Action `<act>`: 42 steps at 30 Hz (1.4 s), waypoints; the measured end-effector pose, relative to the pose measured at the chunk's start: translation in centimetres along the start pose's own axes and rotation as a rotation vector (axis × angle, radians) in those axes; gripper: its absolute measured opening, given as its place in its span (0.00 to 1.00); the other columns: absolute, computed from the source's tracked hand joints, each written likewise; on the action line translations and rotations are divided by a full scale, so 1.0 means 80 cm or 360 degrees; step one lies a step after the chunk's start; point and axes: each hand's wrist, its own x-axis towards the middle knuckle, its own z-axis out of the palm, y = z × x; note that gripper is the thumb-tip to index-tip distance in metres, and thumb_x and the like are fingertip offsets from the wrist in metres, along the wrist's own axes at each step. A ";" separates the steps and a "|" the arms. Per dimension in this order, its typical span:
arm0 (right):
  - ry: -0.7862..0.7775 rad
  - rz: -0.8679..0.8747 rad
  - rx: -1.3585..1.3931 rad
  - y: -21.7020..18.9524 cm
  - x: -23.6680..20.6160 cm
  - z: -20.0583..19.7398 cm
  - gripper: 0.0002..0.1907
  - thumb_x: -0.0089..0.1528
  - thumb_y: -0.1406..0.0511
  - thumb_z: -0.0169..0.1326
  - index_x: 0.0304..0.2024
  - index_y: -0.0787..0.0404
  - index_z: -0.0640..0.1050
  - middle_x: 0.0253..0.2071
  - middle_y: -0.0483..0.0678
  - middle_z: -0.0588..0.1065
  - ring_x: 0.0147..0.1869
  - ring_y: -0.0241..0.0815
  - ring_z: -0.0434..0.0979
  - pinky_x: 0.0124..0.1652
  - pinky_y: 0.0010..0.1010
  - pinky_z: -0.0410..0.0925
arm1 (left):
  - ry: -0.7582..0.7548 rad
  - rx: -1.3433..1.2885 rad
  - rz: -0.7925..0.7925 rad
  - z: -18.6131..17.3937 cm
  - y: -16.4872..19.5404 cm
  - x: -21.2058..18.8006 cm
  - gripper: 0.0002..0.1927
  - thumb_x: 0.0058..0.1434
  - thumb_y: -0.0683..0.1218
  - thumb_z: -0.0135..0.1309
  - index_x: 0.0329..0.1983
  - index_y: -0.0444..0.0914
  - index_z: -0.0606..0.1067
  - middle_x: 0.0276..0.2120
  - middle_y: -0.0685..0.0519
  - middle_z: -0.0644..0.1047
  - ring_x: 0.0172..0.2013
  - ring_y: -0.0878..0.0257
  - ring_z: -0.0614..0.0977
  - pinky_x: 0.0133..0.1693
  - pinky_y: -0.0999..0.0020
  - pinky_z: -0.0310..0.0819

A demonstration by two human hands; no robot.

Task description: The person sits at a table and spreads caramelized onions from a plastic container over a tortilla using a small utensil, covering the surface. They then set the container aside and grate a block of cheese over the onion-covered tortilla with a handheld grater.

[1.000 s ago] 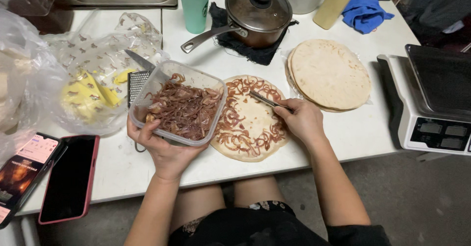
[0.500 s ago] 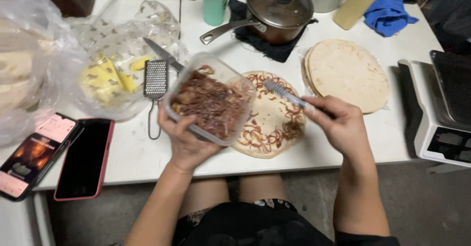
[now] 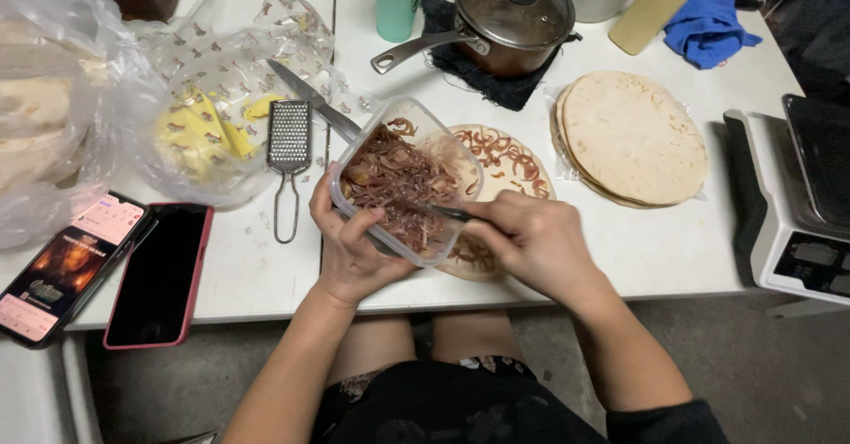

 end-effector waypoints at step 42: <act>0.0138 0.1158 -0.0190 0.169 -0.053 0.024 0.16 0.58 0.53 0.63 0.45 0.48 0.86 0.38 0.50 0.83 0.43 0.49 0.82 0.46 0.37 0.72 | 0.0101 -0.0066 -0.0290 0.009 0.002 0.013 0.61 0.35 0.57 0.83 0.60 0.49 0.49 0.67 0.37 0.47 0.72 0.38 0.53 0.73 0.45 0.61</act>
